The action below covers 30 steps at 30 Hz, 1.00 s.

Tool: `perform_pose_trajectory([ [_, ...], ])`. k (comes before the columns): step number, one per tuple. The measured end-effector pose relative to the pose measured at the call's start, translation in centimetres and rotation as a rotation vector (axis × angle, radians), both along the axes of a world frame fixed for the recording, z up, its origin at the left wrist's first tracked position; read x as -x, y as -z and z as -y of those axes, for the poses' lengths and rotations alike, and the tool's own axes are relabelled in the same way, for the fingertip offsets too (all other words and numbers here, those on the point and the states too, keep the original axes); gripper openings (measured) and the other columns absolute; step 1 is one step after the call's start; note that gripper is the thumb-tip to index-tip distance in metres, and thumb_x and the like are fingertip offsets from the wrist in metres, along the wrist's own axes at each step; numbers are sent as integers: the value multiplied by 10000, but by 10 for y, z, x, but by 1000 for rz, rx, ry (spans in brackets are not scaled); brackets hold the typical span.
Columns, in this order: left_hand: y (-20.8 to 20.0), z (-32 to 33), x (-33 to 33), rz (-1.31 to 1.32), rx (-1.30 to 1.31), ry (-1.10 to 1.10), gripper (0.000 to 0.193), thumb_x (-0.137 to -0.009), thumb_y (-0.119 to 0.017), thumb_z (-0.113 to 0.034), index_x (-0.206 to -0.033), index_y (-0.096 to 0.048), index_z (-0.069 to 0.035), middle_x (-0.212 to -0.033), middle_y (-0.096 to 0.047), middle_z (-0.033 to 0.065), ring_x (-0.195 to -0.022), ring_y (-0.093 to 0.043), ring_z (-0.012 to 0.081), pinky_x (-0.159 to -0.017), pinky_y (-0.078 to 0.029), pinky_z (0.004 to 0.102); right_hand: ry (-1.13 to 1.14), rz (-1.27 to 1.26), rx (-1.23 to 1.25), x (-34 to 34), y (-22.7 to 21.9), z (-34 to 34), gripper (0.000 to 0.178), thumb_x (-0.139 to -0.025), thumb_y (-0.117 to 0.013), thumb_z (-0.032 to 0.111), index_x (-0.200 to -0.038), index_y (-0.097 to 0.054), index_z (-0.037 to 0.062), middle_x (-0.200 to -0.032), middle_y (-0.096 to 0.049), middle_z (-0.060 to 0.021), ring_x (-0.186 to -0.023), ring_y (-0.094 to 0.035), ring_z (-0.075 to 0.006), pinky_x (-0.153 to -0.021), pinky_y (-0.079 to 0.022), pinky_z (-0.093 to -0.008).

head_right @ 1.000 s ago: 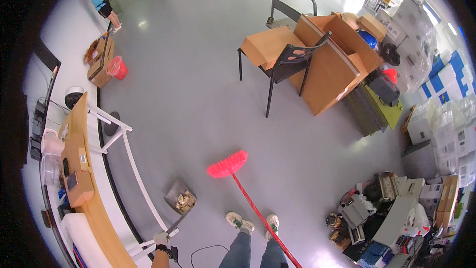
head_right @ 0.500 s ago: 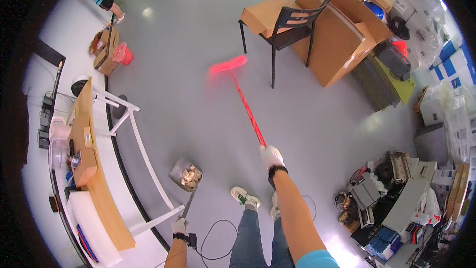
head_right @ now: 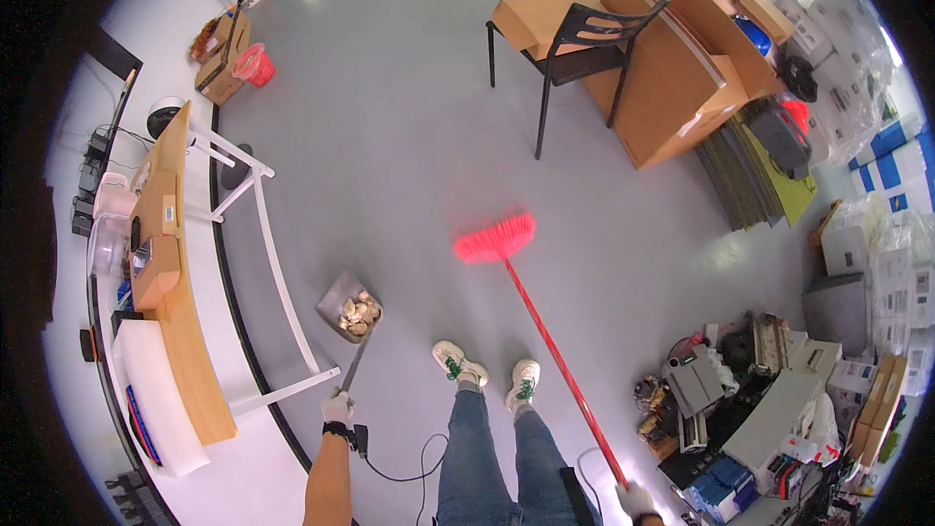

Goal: The person is sweeping the floor with a red broom and a grey dustpan.

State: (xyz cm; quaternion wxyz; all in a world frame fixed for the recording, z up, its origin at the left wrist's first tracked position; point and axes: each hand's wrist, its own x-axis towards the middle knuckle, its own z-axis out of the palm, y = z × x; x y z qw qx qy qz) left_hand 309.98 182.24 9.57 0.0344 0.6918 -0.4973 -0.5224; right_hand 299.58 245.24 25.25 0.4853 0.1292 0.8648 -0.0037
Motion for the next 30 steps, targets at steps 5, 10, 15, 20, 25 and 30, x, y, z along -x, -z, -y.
perform_pose_trajectory([
  [5, -13, 12, 21, -82, 6, -3, 316, -714, -494, -17, -1030, -497, 3, -615, -519, 85, -412, -494, 148, -321, -355, 239, 171, 72, 112, -118, -57, -111, 432, -698, -563, 402, -838, -588, -6, -666, -582, -157, -587, -572, -253, -553, -456, -340],
  [10, -45, 1, 50, -40, 47, 97, 294, -687, -485, 32, -980, -512, 32, -613, -516, 100, -390, -478, 149, -292, -311, 229, 272, -28, 118, -150, -111, -97, 417, -691, -551, 380, -786, -582, -25, -623, -571, -172, -614, -578, -281, -553, -425, -350],
  [15, -70, -15, 60, -81, 6, 139, 336, -675, -482, 57, -1011, -492, 46, -638, -518, 108, -396, -473, 146, -295, -309, 215, 622, -42, 182, -121, -102, -63, 398, -698, -546, 322, -799, -557, -62, -520, -499, -80, -448, -493, -166, -399, -397, -310],
  [20, -85, -31, 74, -48, -27, 310, 337, -663, -485, 52, -999, -483, 78, -597, -514, 99, -419, -477, 133, -313, -316, 214, 820, -151, 317, 14, -28, -24, 221, -685, -559, 235, -605, -471, 48, -467, -418, -4, -367, -430, -124, -331, -371, -266],
  [25, -93, -44, 95, -57, -74, 483, 322, -673, -492, 9, -986, -494, 83, -603, -526, 80, -420, -483, 119, -334, -341, 213, 699, -342, 509, 159, 22, 41, 270, -695, -516, 232, -637, -480, -29, -497, -467, -56, -401, -479, -164, -357, -412, -304],
  [30, -102, -62, 112, 88, -31, 659, 354, -674, -495, -4, -1017, -489, 81, -631, -541, 92, -462, -518, 129, -368, -392, 223, 778, -120, 508, 197, 61, 69, 210, -722, -509, 189, -753, -443, -8, -556, -458, -58, -409, -470, -166, -347, -438, -317],
])
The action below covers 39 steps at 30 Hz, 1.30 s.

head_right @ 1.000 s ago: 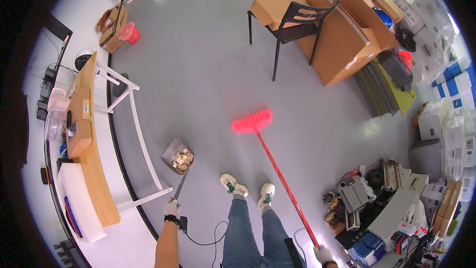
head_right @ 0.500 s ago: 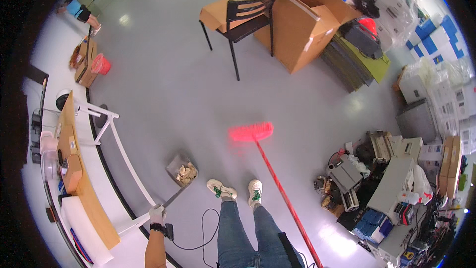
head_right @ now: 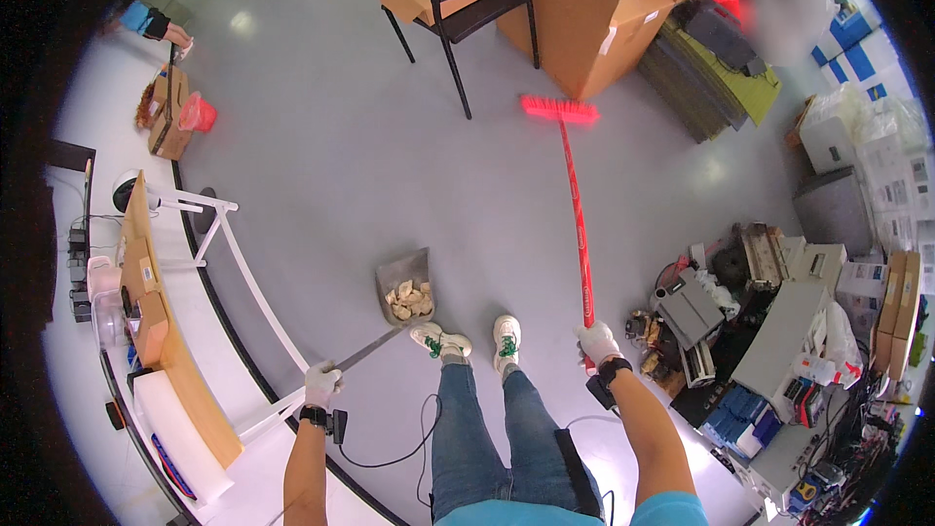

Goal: The person is sweeping the floor with a red broom and a grey dustpan.

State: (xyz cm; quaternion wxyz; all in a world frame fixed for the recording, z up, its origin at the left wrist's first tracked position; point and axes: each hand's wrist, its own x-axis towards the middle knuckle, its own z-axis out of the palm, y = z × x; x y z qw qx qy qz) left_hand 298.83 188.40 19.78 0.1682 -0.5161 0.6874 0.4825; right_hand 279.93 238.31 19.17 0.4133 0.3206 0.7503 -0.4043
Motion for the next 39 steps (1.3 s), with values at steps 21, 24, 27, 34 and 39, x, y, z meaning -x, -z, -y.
perform_pose_trajectory([
  [21, -38, -72, 21, 226, 179, 816, 326, -682, -483, -123, -992, -553, -52, -805, -581, 180, -662, -582, 250, -605, -452, 315, -355, -187, -526, -76, 35, -87, 363, -702, -522, 314, -825, -484, -25, -615, -554, -162, -526, -576, -251, -481, -470, -352],
  [24, -13, -66, 8, -13, 218, 928, 314, -683, -505, -133, -986, -561, -73, -865, -567, 184, -775, -568, 282, -680, -446, 346, -443, -163, -475, -124, 36, -66, 326, -712, -500, 272, -826, -460, -31, -594, -545, -169, -504, -569, -258, -450, -460, -357],
  [27, -19, -83, 14, 128, 232, 968, 311, -684, -513, -135, -985, -562, -76, -901, -559, 176, -854, -537, 302, -735, -431, 361, -402, -20, -277, -192, 10, -38, 296, -727, -474, 232, -845, -434, -37, -571, -535, -166, -465, -555, -257, -400, -445, -355],
  [34, -20, -85, 22, 62, 410, 1021, 288, -665, -508, -111, -939, -591, -86, -889, -567, 168, -837, -540, 309, -743, -433, 358, -331, 425, -94, -343, -142, -11, 270, -747, -456, 197, -881, -402, -31, -553, -515, -127, -400, -518, -229, -329, -409, -324],
  [39, -17, -94, 32, 157, 347, 983, 275, -640, -500, -98, -892, -611, -88, -883, -572, 159, -844, -540, 305, -761, -425, 360, -71, 734, 133, -348, -241, -6, 278, -708, -575, 182, -898, -458, 15, -541, -468, -30, -362, -404, -107, -343, -365, -234],
])
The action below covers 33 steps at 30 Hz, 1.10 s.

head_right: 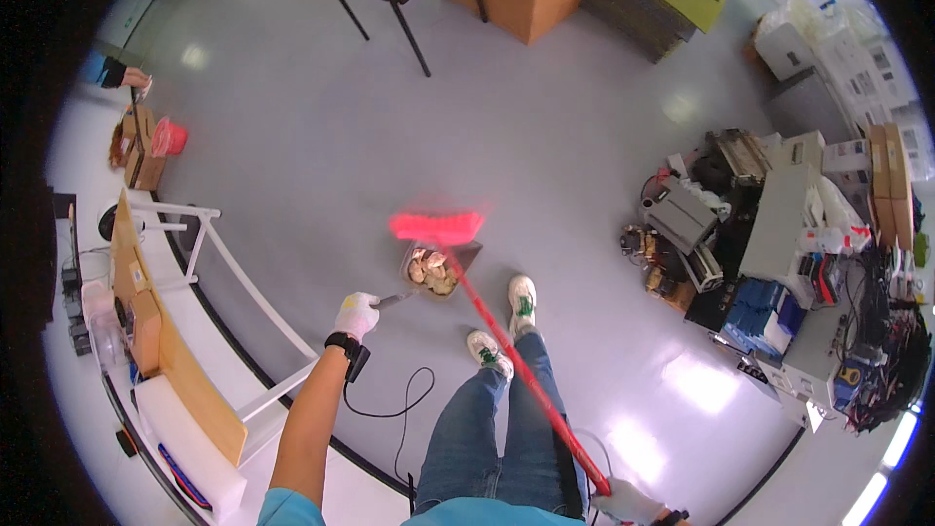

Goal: The person is sweeping the floor with a red broom and a grey dustpan.

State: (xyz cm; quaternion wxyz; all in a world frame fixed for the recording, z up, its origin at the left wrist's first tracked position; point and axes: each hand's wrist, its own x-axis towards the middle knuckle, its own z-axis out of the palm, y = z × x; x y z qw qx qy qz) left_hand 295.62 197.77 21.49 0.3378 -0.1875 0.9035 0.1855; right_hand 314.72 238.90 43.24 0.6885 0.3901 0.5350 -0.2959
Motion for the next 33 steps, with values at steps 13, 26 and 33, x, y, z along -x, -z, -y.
perform_pose_trajectory([
  [13, 39, 22, -19, -217, -33, -45, 225, -601, -529, -70, -802, -629, -49, -794, -583, 165, -773, -562, 300, -712, -442, 345, 307, -384, 92, -55, -24, -53, 214, -700, -560, 141, -867, -509, 19, -629, -495, -28, -508, -453, -98, -474, -387, -228],
  [26, 29, 5, -15, -153, -59, -246, 229, -646, -499, -19, -836, -623, -44, -650, -598, 142, -480, -572, 206, -466, -444, 290, -42, -966, -551, 186, 167, -127, 608, -702, -407, 81, -1266, -194, 163, -575, -531, -123, -447, -535, -207, -369, -422, -335],
  [33, 22, 2, -11, -198, -96, -220, 254, -627, -481, 1, -834, -623, -38, -652, -593, 151, -487, -575, 203, -469, -448, 294, 50, -839, -398, 118, 183, -100, 725, -684, -450, 78, -1305, -94, 196, -577, -528, -109, -422, -518, -193, -361, -424, -309],
])
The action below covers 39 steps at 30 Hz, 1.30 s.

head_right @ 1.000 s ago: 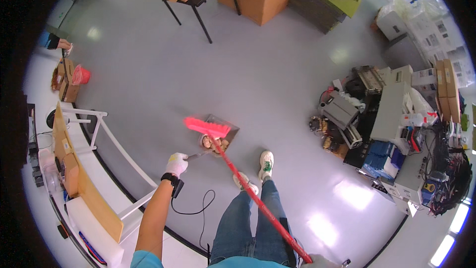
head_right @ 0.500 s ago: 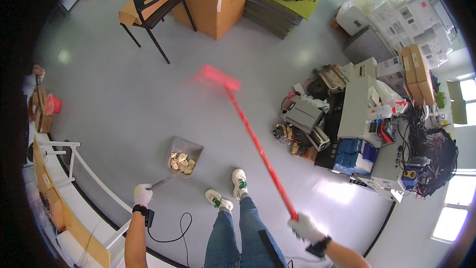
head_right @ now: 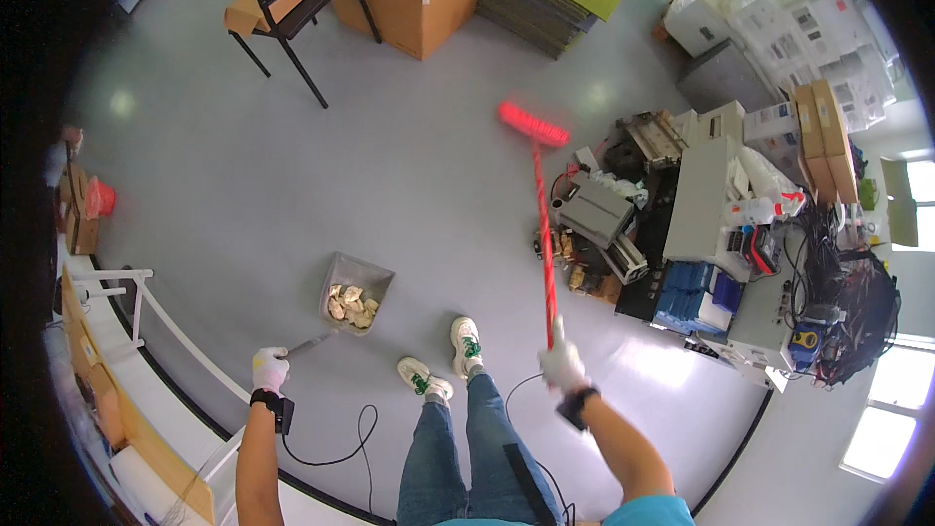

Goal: The person is sweeping the floor with a red broom and a grey dustpan.

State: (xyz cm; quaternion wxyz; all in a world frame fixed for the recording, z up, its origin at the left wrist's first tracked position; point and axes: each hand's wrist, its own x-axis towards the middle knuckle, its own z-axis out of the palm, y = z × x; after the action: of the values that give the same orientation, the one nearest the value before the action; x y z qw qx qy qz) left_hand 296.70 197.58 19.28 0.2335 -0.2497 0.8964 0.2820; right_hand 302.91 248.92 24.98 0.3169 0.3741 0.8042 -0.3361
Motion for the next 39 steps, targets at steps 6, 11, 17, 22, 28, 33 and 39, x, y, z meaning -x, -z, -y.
perform_pose_trajectory([
  [6, 0, 5, 0, 5, 115, 83, 232, -608, -509, -48, -805, -631, -63, -758, -591, 155, -698, -572, 279, -643, -447, 321, -157, 115, 162, -141, -78, 47, 747, -693, -489, 83, -1310, -82, 192, -587, -523, -102, -457, -525, -190, -417, -435, -289],
  [11, -1, 9, -1, -12, 178, 206, 219, -611, -521, -106, -797, -635, -93, -833, -581, 146, -817, -550, 301, -748, -430, 338, 68, 48, 440, -155, -179, 90, 496, -679, -509, 53, -1157, -391, -2, -956, -523, -114, -865, -504, -188, -763, -403, -280],
  [17, 0, 9, 3, 167, 135, 73, 220, -641, -533, -117, -836, -632, -109, -855, -583, 142, -838, -551, 288, -770, -427, 337, 73, 180, 744, -147, -232, 89, 692, -641, -489, -41, -1269, -202, -14, -1128, -446, -127, -934, -479, -179, -790, -389, -269],
  [22, -13, 3, 0, 142, 155, 85, 223, -658, -520, -121, -855, -624, -112, -869, -580, 127, -844, -544, 293, -757, -427, 350, 216, 190, 735, -162, -240, 84, 703, -663, -508, -68, -1281, -179, -1, -877, -494, -52, -636, -463, -83, -568, -398, -202],
  [28, -29, 8, -17, 237, 99, 22, 249, -663, -504, -95, -885, -616, -110, -863, -579, 141, -825, -552, 290, -722, -440, 342, -347, 323, 321, -96, -189, 83, 699, -688, -501, 44, -1298, -162, 91, -780, -520, -89, -544, -488, -121, -503, -425, -240],
  [33, -44, 20, -61, 254, -7, -92, 280, -659, -494, -73, -913, -609, -103, -871, -576, 155, -816, -554, 293, -710, -447, 338, -454, 142, 175, -45, -99, 86, 706, -699, -473, 94, -1306, -118, 155, -529, -488, -60, -410, -479, -137, -378, -409, -270],
  [39, -50, 28, -92, 162, 140, 45, 267, -665, -506, -103, -913, -604, -93, -897, -574, 146, -855, -539, 291, -751, -427, 347, -471, 185, 199, -45, -71, 121, 684, -694, -462, 86, -1298, -154, 182, -528, -502, -75, -399, -497, -160, -364, -425, -271],
])
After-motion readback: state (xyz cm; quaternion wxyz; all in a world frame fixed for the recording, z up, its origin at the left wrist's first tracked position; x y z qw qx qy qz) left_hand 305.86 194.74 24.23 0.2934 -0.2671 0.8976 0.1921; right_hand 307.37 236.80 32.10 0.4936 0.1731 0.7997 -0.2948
